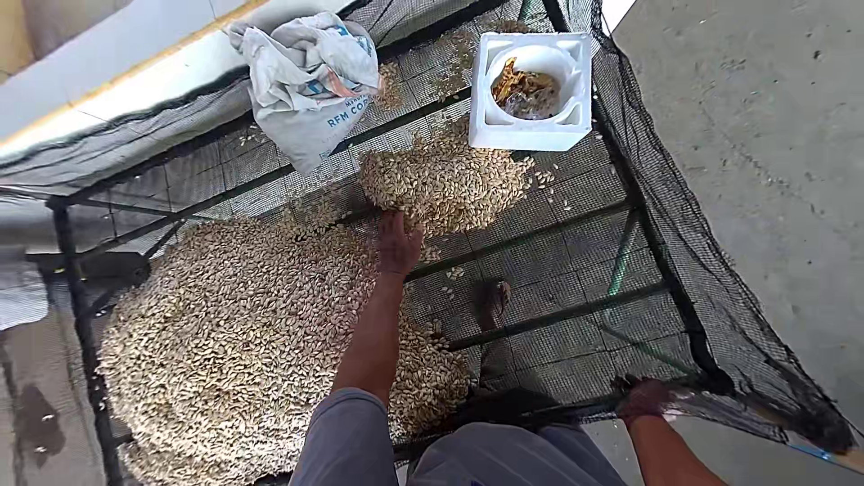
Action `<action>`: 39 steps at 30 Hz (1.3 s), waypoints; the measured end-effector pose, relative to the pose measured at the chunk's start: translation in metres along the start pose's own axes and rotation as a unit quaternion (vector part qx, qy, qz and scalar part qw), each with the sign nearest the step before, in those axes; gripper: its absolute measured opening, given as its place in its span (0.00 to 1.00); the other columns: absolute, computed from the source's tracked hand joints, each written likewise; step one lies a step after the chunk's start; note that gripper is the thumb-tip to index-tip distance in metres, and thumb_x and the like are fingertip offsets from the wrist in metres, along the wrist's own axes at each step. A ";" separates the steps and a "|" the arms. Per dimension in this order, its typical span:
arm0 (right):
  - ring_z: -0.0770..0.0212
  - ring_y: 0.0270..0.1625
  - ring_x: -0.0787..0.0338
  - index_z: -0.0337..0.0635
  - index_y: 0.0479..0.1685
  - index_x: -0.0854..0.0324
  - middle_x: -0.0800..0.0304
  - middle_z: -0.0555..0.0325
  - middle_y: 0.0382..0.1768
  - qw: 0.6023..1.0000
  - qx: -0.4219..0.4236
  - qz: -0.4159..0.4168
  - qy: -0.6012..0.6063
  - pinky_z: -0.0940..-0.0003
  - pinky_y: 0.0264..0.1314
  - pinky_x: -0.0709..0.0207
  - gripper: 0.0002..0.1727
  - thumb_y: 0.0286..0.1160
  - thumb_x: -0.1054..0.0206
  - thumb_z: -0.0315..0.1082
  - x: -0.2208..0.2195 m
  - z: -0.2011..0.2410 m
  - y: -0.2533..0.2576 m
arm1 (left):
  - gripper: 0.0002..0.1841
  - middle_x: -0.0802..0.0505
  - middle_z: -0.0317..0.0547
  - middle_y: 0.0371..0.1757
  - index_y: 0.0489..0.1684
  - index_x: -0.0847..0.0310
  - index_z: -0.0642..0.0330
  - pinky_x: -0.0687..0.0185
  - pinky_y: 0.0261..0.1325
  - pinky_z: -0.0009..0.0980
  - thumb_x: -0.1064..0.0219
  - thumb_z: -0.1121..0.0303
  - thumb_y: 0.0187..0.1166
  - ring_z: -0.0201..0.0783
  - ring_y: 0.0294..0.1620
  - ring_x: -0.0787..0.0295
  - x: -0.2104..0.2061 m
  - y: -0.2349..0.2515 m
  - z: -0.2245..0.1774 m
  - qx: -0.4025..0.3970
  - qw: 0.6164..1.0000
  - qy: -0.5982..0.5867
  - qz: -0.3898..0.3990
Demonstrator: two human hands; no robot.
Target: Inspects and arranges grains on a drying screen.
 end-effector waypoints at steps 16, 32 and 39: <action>0.47 0.65 0.13 0.32 0.80 0.34 0.20 0.36 0.69 0.980 0.072 -0.023 -0.185 0.48 0.66 0.18 0.25 0.91 0.54 0.36 0.001 0.014 -0.009 | 0.21 0.13 0.56 0.70 0.64 0.13 0.56 0.27 0.78 0.54 0.25 0.60 0.74 0.57 0.77 0.22 0.010 -0.078 -0.059 -0.079 0.979 0.057 0.180; 0.49 0.84 0.26 0.31 0.80 0.31 0.25 0.39 0.79 0.913 0.113 -0.028 -0.392 0.54 0.85 0.32 0.27 0.88 0.47 0.38 0.004 0.025 -0.029 | 0.18 0.07 0.51 0.50 0.76 0.30 0.59 0.09 0.37 0.37 0.45 0.63 0.92 0.42 0.41 0.06 0.151 -0.201 -0.035 0.252 0.792 -0.551 0.079; 0.51 0.81 0.23 0.32 0.81 0.32 0.23 0.40 0.77 0.978 0.092 -0.032 -0.186 0.56 0.82 0.28 0.26 0.92 0.54 0.37 0.003 0.023 -0.027 | 0.24 0.07 0.53 0.56 0.65 0.23 0.59 0.06 0.52 0.42 0.58 0.50 0.96 0.48 0.53 0.05 0.182 -0.208 -0.033 0.228 0.718 -0.653 0.078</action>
Point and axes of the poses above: each hand's wrist, its own y-axis towards the middle knuckle, its own x-axis out of the back of the hand, z = x × y, the point moved 2 cm from there along y, towards the middle knuckle
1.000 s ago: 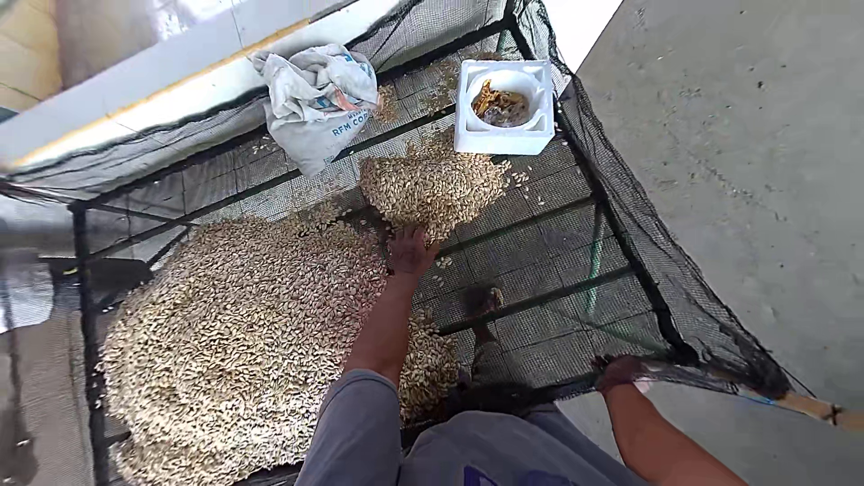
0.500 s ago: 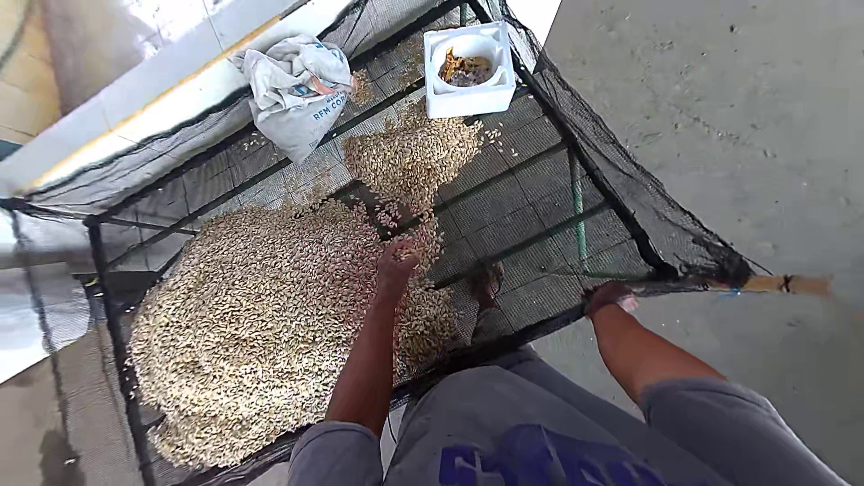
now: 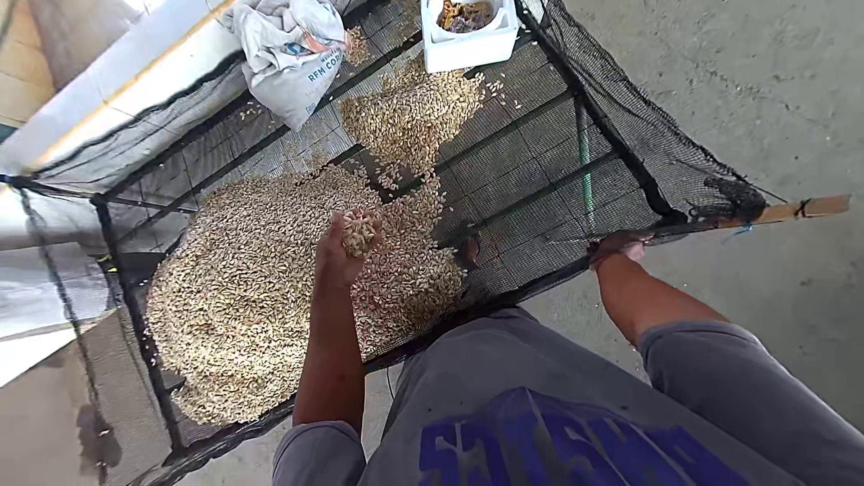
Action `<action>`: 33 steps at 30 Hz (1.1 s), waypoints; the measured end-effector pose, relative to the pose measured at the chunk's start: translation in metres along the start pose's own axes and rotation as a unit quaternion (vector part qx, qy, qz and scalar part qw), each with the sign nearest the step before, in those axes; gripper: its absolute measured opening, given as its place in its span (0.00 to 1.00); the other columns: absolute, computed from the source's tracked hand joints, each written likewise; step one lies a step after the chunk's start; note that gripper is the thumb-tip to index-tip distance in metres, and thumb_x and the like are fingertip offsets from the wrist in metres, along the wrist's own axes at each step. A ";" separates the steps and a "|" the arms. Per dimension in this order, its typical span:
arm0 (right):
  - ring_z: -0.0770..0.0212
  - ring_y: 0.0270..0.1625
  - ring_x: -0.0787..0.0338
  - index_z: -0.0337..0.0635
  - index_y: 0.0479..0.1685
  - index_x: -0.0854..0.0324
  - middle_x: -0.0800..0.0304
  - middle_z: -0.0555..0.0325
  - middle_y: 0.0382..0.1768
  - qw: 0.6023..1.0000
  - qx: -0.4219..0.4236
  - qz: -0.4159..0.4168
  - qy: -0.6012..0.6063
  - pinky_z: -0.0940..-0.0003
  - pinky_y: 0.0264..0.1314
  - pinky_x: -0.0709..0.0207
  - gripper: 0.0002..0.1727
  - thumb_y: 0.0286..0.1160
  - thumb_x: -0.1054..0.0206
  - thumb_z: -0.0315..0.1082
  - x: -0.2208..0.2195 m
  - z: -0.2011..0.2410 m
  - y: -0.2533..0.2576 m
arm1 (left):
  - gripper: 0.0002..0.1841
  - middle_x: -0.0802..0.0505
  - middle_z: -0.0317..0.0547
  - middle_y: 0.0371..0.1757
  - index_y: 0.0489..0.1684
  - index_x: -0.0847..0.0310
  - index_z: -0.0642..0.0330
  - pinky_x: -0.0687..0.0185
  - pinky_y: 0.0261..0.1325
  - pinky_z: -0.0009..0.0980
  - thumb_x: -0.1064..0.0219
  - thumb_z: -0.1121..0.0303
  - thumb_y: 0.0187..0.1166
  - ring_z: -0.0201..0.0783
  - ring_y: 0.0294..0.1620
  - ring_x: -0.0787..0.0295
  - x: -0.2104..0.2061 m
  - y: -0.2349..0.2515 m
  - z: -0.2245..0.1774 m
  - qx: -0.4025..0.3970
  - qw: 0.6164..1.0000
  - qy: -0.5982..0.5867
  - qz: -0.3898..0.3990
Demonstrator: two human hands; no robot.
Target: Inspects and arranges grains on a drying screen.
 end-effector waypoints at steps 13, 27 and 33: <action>0.51 0.77 0.19 0.34 0.80 0.31 0.22 0.41 0.74 0.992 -0.026 0.004 0.123 0.55 0.75 0.23 0.25 0.92 0.53 0.37 -0.003 -0.004 0.005 | 0.15 0.07 0.54 0.57 0.68 0.26 0.60 0.05 0.56 0.42 0.53 0.73 0.91 0.48 0.54 0.04 0.025 -0.017 -0.013 -0.054 0.998 -0.036 -0.027; 0.51 0.75 0.21 0.33 0.84 0.40 0.27 0.39 0.76 0.958 -0.009 0.044 0.283 0.52 0.71 0.21 0.26 0.92 0.53 0.35 -0.002 -0.011 -0.001 | 0.28 0.08 0.46 0.61 0.61 0.21 0.55 0.13 0.64 0.49 0.64 0.46 0.95 0.45 0.61 0.09 0.066 -0.026 -0.044 -0.100 0.991 0.005 -0.091; 0.52 0.82 0.24 0.31 0.83 0.36 0.26 0.40 0.79 0.996 0.043 0.041 0.066 0.58 0.80 0.27 0.25 0.89 0.48 0.31 -0.001 -0.011 0.002 | 0.32 0.07 0.44 0.62 0.66 0.20 0.56 0.14 0.65 0.42 0.69 0.46 0.95 0.41 0.63 0.10 0.081 -0.046 -0.067 -0.138 0.978 0.092 -0.122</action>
Point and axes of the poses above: each hand's wrist, its own y-axis towards the middle knuckle, its own x-axis out of the back of the hand, z = x × y, the point moved 2 cm from there along y, towards the middle knuckle
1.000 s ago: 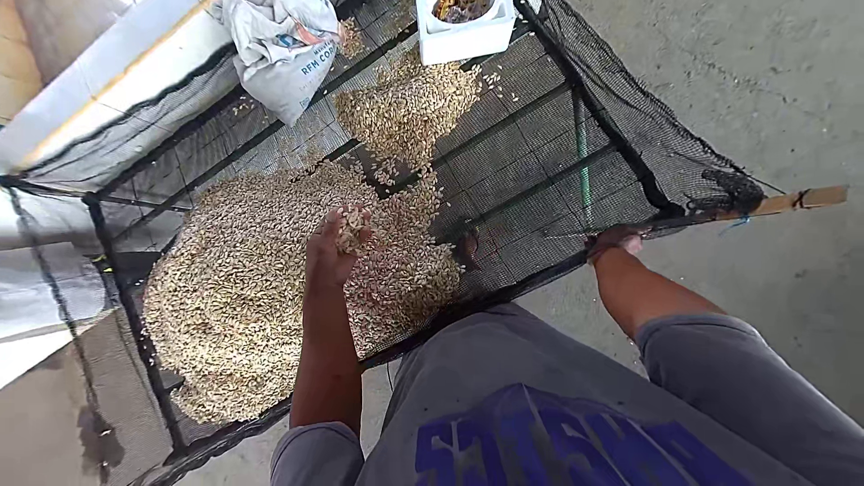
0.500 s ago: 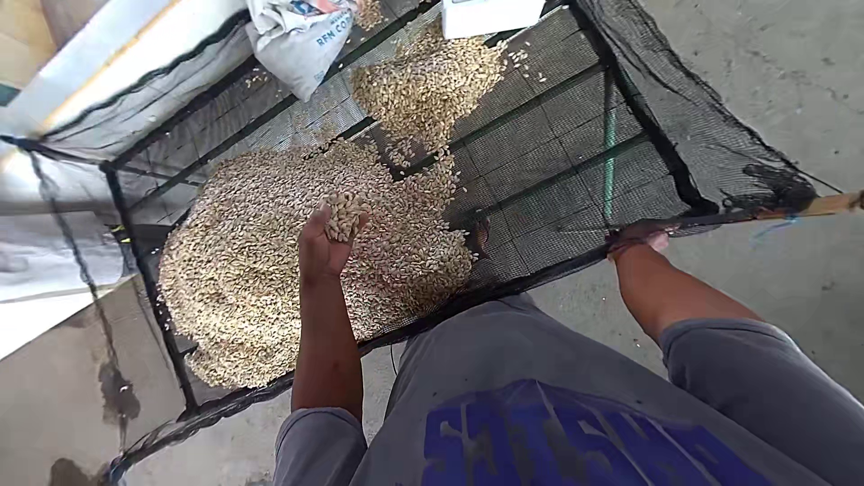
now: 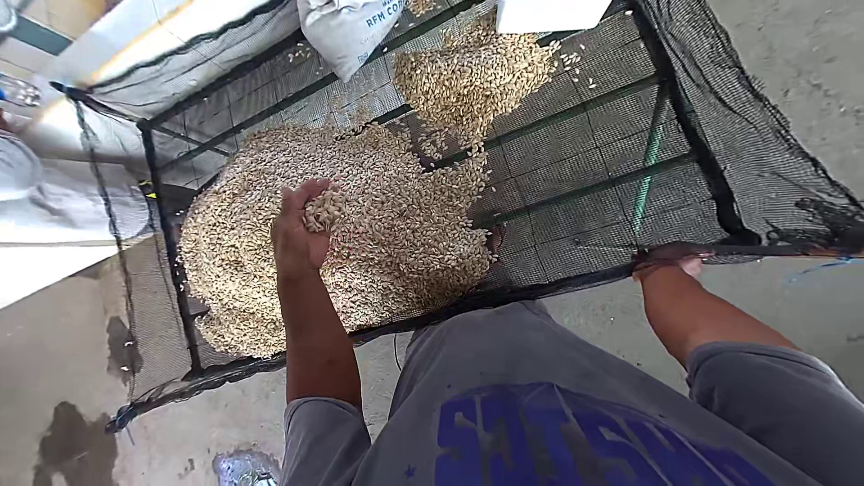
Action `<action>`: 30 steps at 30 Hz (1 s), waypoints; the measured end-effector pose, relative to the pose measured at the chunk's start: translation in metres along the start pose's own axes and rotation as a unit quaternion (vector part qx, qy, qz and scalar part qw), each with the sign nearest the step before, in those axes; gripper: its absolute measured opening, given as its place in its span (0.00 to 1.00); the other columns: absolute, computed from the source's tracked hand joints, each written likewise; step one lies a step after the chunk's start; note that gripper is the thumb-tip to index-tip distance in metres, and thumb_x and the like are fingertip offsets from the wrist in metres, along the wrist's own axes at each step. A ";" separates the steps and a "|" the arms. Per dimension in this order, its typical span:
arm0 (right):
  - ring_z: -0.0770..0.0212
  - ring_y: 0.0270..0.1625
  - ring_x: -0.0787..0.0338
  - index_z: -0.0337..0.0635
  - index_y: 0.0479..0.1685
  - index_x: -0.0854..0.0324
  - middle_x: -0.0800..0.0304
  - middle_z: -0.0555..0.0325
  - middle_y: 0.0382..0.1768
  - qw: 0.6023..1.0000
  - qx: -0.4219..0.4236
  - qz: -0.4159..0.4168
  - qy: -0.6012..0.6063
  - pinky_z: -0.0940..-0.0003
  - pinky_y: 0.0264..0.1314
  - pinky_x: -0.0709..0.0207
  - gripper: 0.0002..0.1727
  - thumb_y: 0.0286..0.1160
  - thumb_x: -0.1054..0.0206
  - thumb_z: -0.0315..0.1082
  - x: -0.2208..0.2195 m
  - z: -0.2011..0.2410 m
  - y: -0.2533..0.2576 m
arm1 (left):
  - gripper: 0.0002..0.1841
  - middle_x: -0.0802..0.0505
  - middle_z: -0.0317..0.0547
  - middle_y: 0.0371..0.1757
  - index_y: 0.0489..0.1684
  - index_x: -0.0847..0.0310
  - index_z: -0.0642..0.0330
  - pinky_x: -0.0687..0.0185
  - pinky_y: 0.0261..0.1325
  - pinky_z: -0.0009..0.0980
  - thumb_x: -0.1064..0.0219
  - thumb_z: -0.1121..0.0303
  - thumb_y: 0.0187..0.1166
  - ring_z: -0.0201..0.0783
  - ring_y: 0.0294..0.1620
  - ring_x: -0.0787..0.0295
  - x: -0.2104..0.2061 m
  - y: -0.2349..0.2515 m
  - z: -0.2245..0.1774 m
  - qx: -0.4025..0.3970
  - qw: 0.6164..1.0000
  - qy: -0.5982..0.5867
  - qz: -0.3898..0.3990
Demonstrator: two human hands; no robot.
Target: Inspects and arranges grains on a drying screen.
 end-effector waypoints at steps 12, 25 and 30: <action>0.50 0.71 0.18 0.35 0.84 0.40 0.26 0.39 0.74 0.978 -0.032 -0.006 0.207 0.51 0.67 0.18 0.25 0.92 0.51 0.35 -0.001 -0.003 -0.002 | 0.20 0.03 0.42 0.47 0.53 0.17 0.61 0.11 0.64 0.38 0.56 0.60 0.96 0.38 0.54 0.04 0.018 -0.001 -0.010 -0.097 0.986 0.054 -0.122; 0.51 0.64 0.16 0.38 0.83 0.38 0.24 0.41 0.69 0.975 -0.051 -0.025 0.214 0.50 0.58 0.16 0.25 0.93 0.53 0.41 -0.006 -0.006 0.008 | 0.11 0.16 0.56 0.76 0.55 0.06 0.48 0.41 0.78 0.72 0.30 0.64 0.79 0.66 0.83 0.33 -0.061 0.030 0.080 -0.099 0.642 0.727 0.224; 0.52 0.59 0.15 0.42 0.83 0.37 0.23 0.43 0.67 0.969 -0.068 -0.020 0.237 0.50 0.55 0.16 0.26 0.94 0.56 0.45 -0.004 -0.001 0.001 | 0.21 0.27 0.56 0.87 0.73 0.17 0.48 0.52 0.86 0.70 0.40 0.53 0.88 0.62 0.91 0.43 -0.072 0.022 0.138 -0.181 0.574 0.735 0.313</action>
Point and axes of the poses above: each hand's wrist, its own y-axis towards the middle knuckle, its own x-axis out of the back of the hand, z = x × y, the point moved 2 cm from there along y, towards the middle knuckle
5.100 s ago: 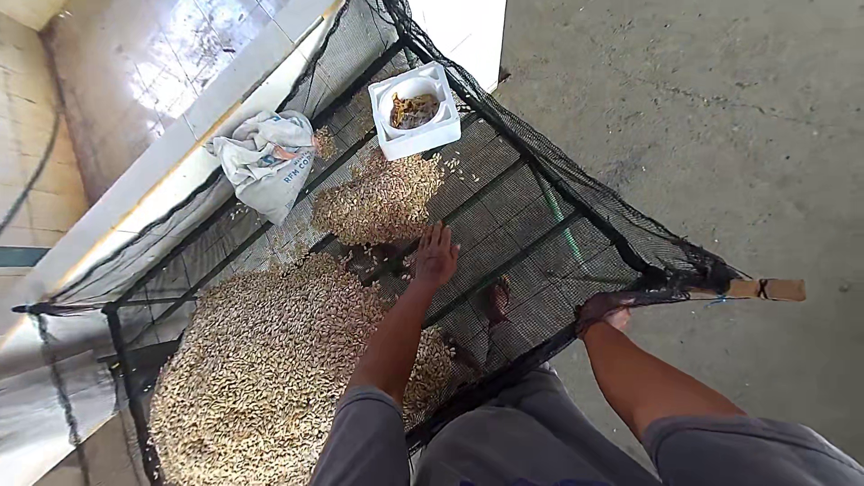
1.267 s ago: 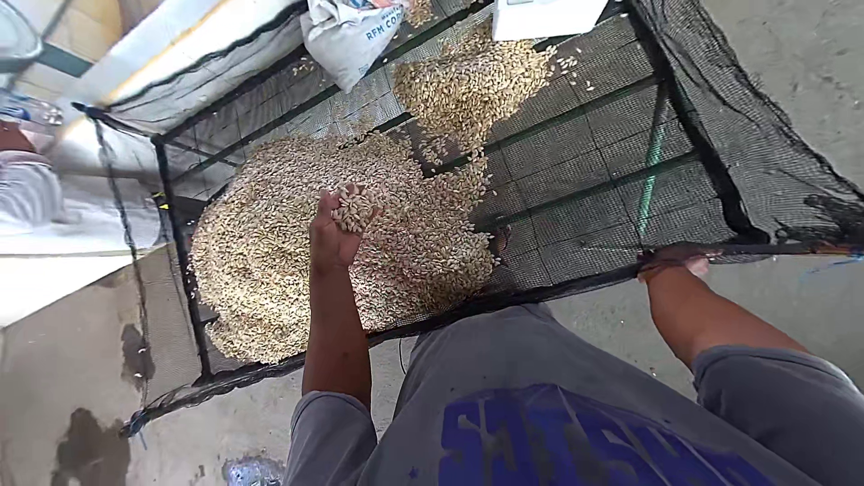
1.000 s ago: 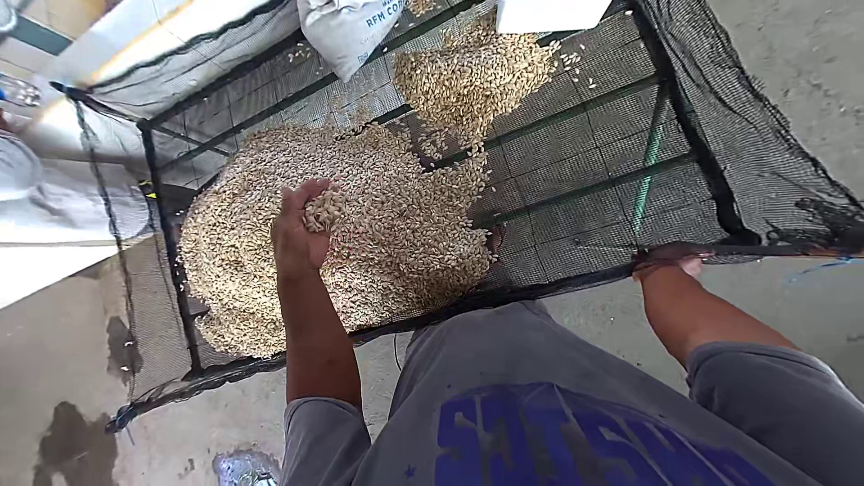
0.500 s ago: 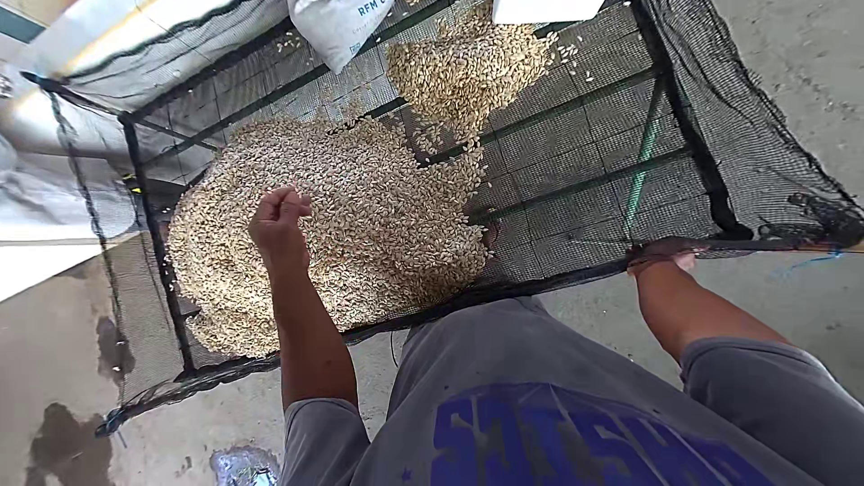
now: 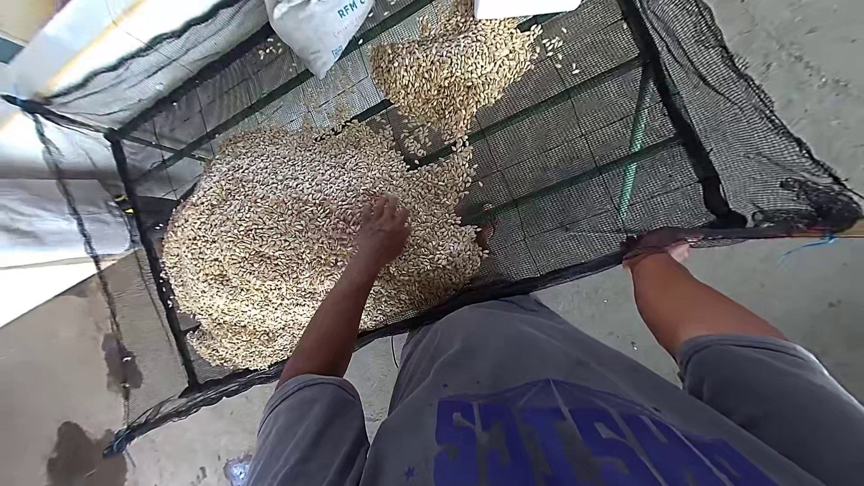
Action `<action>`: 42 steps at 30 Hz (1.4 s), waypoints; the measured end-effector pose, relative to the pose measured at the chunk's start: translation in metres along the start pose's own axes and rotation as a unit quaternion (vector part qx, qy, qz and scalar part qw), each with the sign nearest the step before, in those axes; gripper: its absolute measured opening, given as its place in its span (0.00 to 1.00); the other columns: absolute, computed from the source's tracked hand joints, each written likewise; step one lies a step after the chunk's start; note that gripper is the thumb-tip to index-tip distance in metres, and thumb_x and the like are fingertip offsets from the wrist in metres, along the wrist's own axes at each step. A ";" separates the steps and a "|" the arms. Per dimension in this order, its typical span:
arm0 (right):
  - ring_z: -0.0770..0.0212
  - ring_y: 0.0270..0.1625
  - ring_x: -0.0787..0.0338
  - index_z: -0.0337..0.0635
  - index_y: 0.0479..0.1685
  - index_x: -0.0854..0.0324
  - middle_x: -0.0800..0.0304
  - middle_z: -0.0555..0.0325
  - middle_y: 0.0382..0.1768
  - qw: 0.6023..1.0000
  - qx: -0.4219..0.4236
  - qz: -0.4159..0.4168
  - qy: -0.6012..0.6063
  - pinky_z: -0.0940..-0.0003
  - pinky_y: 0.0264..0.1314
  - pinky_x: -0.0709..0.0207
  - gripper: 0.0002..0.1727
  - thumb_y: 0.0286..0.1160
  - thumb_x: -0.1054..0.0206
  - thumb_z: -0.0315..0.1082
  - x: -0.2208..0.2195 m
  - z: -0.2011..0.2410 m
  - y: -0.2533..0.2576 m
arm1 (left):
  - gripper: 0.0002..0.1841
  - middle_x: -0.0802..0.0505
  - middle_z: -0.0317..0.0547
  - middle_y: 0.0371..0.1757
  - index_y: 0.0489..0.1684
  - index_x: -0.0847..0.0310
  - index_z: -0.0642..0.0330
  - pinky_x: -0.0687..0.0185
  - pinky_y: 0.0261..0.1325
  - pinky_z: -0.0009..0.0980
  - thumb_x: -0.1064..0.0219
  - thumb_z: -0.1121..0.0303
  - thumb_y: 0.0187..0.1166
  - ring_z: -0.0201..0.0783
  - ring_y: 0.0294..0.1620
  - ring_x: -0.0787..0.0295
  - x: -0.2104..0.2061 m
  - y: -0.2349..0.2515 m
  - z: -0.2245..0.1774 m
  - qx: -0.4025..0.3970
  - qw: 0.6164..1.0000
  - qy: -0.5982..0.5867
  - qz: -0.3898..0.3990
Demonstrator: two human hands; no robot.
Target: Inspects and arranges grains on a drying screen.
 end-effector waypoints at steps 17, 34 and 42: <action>0.54 0.55 0.15 0.43 0.84 0.40 0.23 0.44 0.64 1.000 -0.013 0.009 0.017 0.52 0.53 0.16 0.26 0.95 0.59 0.47 0.000 0.000 0.001 | 0.32 0.41 0.49 0.95 0.91 0.36 0.45 0.79 0.88 0.74 0.64 0.46 0.92 0.58 0.97 0.59 -0.042 0.018 -0.023 0.005 0.998 0.056 0.041; 0.53 0.54 0.15 0.42 0.84 0.40 0.23 0.43 0.64 1.000 -0.016 -0.005 -0.018 0.52 0.51 0.16 0.27 0.95 0.58 0.48 -0.003 0.001 0.003 | 0.24 0.28 0.67 0.86 0.76 0.20 0.59 0.39 0.76 0.78 0.37 0.58 0.85 0.76 0.90 0.48 0.040 0.036 0.111 0.181 0.983 -0.018 -0.025; 0.55 0.50 0.14 0.42 0.82 0.37 0.20 0.44 0.60 0.999 -0.010 -0.020 -0.032 0.52 0.49 0.16 0.27 0.94 0.55 0.49 -0.004 -0.003 0.010 | 0.31 0.27 0.74 0.82 0.79 0.25 0.63 0.40 0.71 0.84 0.42 0.46 0.87 0.80 0.83 0.38 0.086 0.017 0.210 0.344 0.938 -0.050 0.003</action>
Point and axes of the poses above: each hand's wrist, its own y-axis towards the middle knuckle, its own x-axis out of the back of the hand, z = x × y, the point moved 2 cm from there along y, towards the middle knuckle
